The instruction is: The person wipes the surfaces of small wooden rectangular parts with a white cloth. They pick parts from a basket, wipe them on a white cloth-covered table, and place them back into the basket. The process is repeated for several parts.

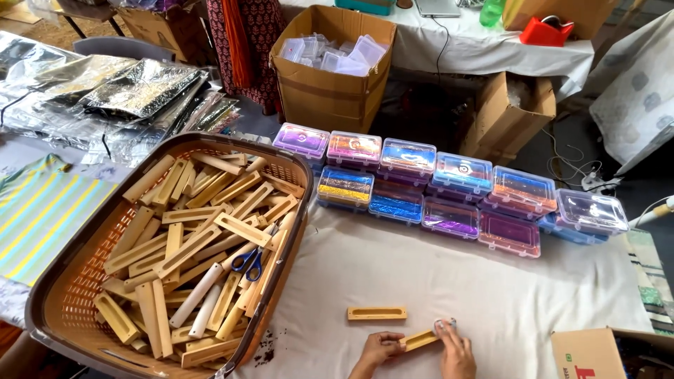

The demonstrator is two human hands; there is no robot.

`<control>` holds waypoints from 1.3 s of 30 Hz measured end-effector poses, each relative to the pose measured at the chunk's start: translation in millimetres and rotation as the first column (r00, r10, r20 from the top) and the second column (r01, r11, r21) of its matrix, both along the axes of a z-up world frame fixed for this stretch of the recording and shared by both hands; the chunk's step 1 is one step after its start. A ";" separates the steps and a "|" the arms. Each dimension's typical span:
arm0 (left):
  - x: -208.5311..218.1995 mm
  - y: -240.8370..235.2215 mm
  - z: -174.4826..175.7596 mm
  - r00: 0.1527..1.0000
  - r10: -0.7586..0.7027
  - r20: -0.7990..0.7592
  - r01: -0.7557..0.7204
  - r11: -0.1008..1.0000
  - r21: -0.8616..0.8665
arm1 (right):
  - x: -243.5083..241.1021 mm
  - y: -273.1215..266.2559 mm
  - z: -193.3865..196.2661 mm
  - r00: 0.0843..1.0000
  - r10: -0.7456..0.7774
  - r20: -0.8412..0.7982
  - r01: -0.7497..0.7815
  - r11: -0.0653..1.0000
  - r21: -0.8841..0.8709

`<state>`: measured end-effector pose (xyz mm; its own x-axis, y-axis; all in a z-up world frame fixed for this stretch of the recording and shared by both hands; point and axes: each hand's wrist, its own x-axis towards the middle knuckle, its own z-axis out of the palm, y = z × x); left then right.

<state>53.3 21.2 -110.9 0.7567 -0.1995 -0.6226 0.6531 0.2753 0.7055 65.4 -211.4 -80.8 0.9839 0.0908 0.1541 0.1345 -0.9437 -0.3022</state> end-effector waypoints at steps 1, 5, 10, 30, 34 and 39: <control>-0.6 -1.3 5.1 1.000 0.000 -0.003 0.000 1.000 0.000 | -3.0 6.4 3.0 1.000 0.000 -0.003 0.000 1.000 0.000; -2.0 -0.2 12.5 1.000 0.006 -0.006 -0.006 1.000 -0.012 | -23.5 39.6 -12.4 0.987 -0.147 -0.060 0.149 0.988 0.032; -10.5 2.4 15.7 0.997 0.042 0.066 -0.033 0.991 -0.130 | -44.8 46.0 -21.8 0.997 -0.060 -0.048 0.066 0.986 0.153; -6.1 3.3 5.7 0.996 0.008 0.090 -0.003 0.998 -0.061 | -20.7 59.9 66.2 0.993 -0.095 -0.063 0.093 0.995 -0.036; -7.8 3.3 4.7 0.995 0.016 0.098 -0.006 0.995 -0.104 | -29.9 67.1 66.7 0.998 -0.058 0.005 0.058 0.995 0.079; -12.3 4.4 37.1 0.997 -0.012 0.074 0.014 1.000 -0.025 | -11.9 34.0 83.9 1.000 -0.004 -0.026 0.006 0.999 0.049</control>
